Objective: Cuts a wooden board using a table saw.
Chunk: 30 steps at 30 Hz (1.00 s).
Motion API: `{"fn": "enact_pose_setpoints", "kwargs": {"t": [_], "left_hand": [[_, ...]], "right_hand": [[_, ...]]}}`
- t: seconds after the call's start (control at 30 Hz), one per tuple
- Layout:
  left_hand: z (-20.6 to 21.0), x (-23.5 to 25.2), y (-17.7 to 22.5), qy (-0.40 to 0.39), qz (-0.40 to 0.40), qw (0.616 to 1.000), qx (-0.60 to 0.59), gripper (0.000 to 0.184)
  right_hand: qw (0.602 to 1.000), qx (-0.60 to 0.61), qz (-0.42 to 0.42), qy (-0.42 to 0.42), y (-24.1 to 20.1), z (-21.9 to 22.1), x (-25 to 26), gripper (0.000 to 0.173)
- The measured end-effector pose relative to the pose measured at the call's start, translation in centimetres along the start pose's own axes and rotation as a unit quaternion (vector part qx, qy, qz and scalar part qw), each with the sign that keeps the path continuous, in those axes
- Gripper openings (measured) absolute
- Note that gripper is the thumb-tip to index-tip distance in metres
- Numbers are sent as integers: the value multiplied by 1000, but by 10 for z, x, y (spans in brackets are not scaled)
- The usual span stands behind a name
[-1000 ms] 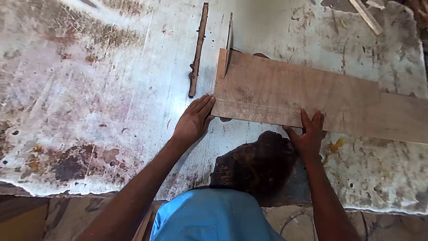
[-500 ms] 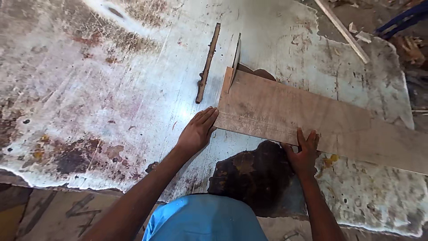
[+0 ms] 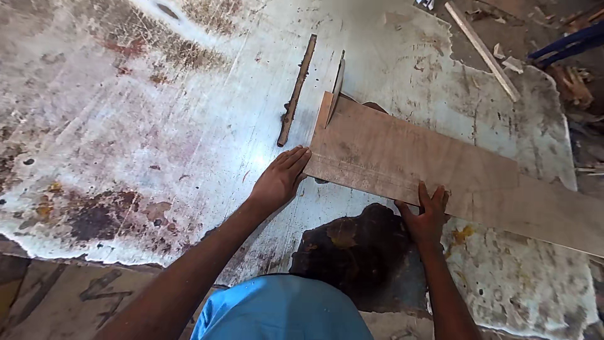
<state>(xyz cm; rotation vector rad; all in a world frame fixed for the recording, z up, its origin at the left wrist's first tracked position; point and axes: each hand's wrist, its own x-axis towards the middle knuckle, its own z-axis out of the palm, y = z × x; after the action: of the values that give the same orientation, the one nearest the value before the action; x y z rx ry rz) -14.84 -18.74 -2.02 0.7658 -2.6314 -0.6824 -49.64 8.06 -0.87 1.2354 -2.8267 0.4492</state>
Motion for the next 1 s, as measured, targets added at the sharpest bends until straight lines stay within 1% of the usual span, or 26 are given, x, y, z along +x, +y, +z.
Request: {"fn": "enact_pose_setpoints", "kwargs": {"t": [0.23, 0.5, 0.77, 1.0], "left_hand": [[0, 7, -4, 1, -2, 1000, -4, 52], [-1, 16, -6, -4, 0, 1000, -4, 52], [0, 28, -12, 7, 13, 1000, -5, 50], [-4, 40, -15, -7, 0, 1000, -17, 52]], "right_hand": [[1000, 10, 3, 5, 3, 4, 9, 101], [1000, 3, 5, 8, -1, 4, 17, 101], [1000, 4, 12, 1, -5, 4, 28, 100], [1000, 11, 12, -1, -6, 5, 39, 100]]}}
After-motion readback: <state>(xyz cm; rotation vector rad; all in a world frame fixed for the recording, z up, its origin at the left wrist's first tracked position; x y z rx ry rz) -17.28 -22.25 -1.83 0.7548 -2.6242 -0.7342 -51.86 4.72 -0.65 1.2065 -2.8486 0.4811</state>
